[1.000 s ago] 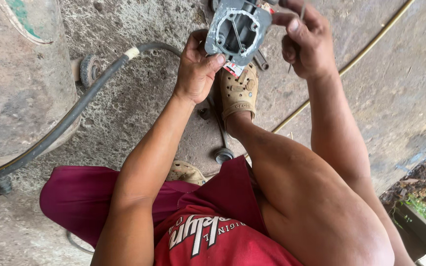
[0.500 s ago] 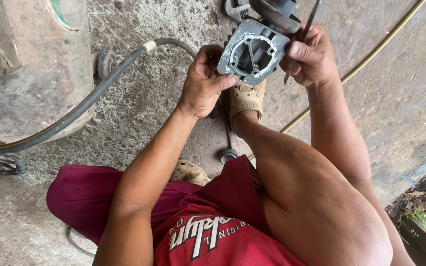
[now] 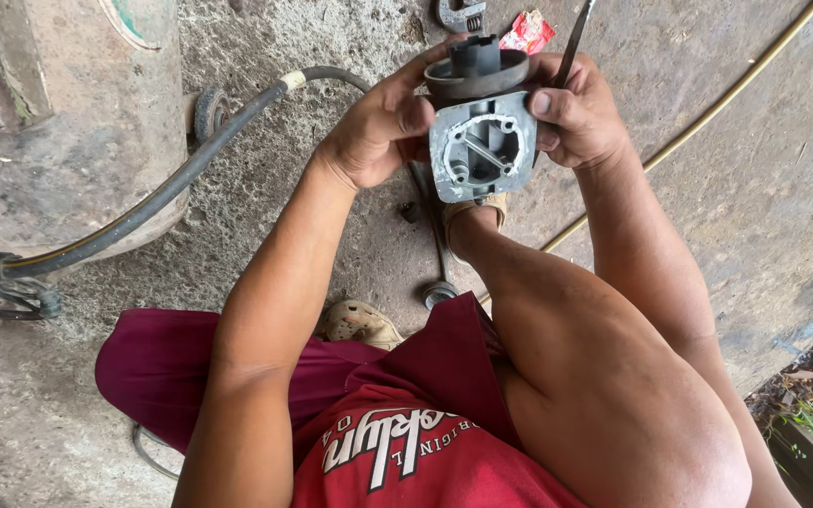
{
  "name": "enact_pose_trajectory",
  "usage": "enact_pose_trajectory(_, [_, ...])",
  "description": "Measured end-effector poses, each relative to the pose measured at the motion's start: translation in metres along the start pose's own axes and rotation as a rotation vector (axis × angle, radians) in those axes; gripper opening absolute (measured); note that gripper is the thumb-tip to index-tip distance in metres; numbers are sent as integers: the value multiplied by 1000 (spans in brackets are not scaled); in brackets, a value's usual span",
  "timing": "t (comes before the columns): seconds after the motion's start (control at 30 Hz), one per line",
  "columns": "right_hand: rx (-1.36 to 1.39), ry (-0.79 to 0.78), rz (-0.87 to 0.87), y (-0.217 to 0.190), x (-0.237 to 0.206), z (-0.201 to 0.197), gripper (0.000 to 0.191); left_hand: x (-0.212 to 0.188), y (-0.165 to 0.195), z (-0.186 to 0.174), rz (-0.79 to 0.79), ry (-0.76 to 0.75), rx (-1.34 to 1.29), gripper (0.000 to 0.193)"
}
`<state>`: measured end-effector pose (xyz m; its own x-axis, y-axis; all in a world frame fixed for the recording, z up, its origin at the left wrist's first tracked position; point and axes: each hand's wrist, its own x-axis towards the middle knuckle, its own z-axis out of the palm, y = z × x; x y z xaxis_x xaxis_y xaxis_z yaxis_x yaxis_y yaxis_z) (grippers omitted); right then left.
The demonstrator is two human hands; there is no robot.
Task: The person sits on the floor and works on a small motor or pump assembly. They handle small metal parts, use a wrench to tighten components, and apply sealant from a tube onto a metal housing using a small tool.
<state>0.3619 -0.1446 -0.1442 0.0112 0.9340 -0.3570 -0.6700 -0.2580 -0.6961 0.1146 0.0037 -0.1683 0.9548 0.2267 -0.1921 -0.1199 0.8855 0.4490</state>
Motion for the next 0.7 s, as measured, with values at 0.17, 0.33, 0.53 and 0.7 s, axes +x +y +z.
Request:
enact_pose_trajectory(0.17, [-54,41,9,-5,7,9,32,-1,-1,6,32,27,-57,100])
enact_pose_trajectory(0.33, [-495,434,-91,-34,-10,28,29,-3,-10,17,178,88,-112,97])
enact_pose_trajectory(0.53, [-1465,299,-414,-47,-59,64,18,-5,-6,19,384,244,-179,84])
enact_pose_trajectory(0.7, [-1490,345,-463,-47,-65,92,16,-10,-1,15,496,232,-158,62])
